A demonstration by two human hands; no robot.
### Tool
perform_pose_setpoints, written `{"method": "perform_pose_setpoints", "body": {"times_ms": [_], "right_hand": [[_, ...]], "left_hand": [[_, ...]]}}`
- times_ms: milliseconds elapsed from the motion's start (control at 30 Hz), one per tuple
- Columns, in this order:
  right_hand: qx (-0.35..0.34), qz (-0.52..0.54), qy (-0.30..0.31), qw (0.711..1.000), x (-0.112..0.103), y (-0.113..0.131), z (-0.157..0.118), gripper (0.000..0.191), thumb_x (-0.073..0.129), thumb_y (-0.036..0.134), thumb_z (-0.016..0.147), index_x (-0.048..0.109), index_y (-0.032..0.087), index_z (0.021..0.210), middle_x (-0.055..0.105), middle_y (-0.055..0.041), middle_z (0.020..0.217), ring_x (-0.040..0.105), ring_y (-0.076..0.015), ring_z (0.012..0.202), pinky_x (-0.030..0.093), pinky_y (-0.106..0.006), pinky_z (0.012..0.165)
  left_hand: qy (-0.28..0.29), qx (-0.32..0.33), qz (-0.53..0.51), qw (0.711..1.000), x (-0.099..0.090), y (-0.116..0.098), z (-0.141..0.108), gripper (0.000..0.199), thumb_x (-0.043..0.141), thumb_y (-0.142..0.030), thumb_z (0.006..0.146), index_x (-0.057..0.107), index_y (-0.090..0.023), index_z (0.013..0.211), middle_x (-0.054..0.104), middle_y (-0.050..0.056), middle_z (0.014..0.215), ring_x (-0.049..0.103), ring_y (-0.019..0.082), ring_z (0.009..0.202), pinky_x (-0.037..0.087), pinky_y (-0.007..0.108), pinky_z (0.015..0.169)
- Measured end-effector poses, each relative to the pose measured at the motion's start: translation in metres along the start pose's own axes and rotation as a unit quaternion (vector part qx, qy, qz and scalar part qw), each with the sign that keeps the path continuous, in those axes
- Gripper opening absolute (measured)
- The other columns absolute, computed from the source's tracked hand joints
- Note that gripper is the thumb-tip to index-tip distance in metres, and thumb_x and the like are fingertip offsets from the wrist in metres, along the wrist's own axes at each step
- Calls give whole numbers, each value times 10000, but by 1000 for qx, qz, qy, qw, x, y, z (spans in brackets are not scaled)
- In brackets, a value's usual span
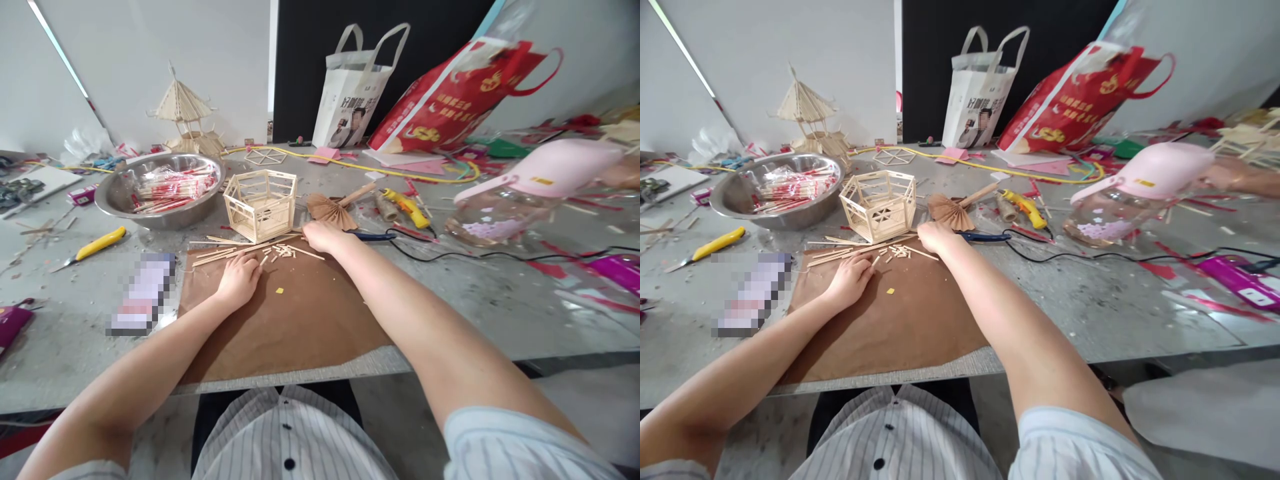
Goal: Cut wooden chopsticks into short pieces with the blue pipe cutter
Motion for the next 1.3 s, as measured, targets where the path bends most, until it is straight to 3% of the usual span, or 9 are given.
{"method": "perform_pose_setpoints", "body": {"times_ms": [200, 433, 733, 833, 1033, 1167, 1300], "right_hand": [[-47, 25, -47, 997, 0, 21, -18, 220, 365, 272, 810, 521, 170, 926, 603, -110, 909, 554, -211, 808, 370, -278, 634], [-78, 62, -96, 990, 15, 47, -21, 185, 356, 245, 816, 515, 200, 898, 619, -58, 846, 565, -182, 747, 348, -250, 593], [-55, 151, -133, 978, 9, 30, -41, 198, 383, 235, 797, 563, 219, 878, 616, -31, 934, 549, -170, 841, 369, -252, 664], [-75, 240, -152, 956, 11, 32, -54, 172, 418, 238, 780, 568, 201, 856, 624, -28, 874, 555, -146, 781, 378, -242, 664], [-156, 426, -176, 874, 15, 55, -70, 204, 458, 247, 761, 547, 176, 931, 607, -29, 837, 549, -117, 735, 404, -242, 674], [-185, 441, -165, 862, 16, 65, -74, 163, 479, 238, 756, 571, 174, 875, 617, -35, 838, 552, -125, 748, 406, -254, 691], [-157, 470, -160, 854, 21, 62, -72, 147, 466, 244, 762, 569, 173, 839, 611, -24, 798, 552, -122, 711, 411, -249, 655]], "left_hand": [[-8, 11, 1, 1000, 0, 0, 1, 248, 365, -308, 806, 572, -180, 761, 555, 55, 1063, 455, 195, 1029, 375, 361, 852], [-11, 11, -4, 1000, 0, 0, 0, 248, 367, -315, 806, 575, -187, 759, 558, 47, 1059, 459, 188, 1028, 371, 356, 853], [-29, 8, -35, 999, -2, -1, 0, 217, 401, -311, 790, 574, -187, 749, 590, 38, 975, 502, 171, 944, 382, 334, 833], [-48, 24, -41, 998, -4, -4, -1, 201, 418, -308, 781, 573, -184, 751, 597, 35, 922, 509, 162, 904, 383, 321, 828], [-50, 67, -11, 996, -8, -15, -3, 187, 433, -291, 773, 575, -172, 749, 581, 46, 772, 499, 161, 803, 397, 306, 768], [-32, 80, 2, 996, -8, -19, -3, 163, 452, -284, 760, 570, -177, 729, 565, 39, 719, 493, 159, 761, 399, 300, 732], [-37, 75, -17, 996, -7, -16, -3, 149, 465, -287, 754, 575, -186, 756, 572, 28, 721, 501, 151, 757, 400, 291, 730]]}}
Point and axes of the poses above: each hand's wrist, its own z-axis towards the middle knuckle, its own x-axis out of the palm, y = z × x, the point moved 3 cm from there along z, towards the middle knuckle
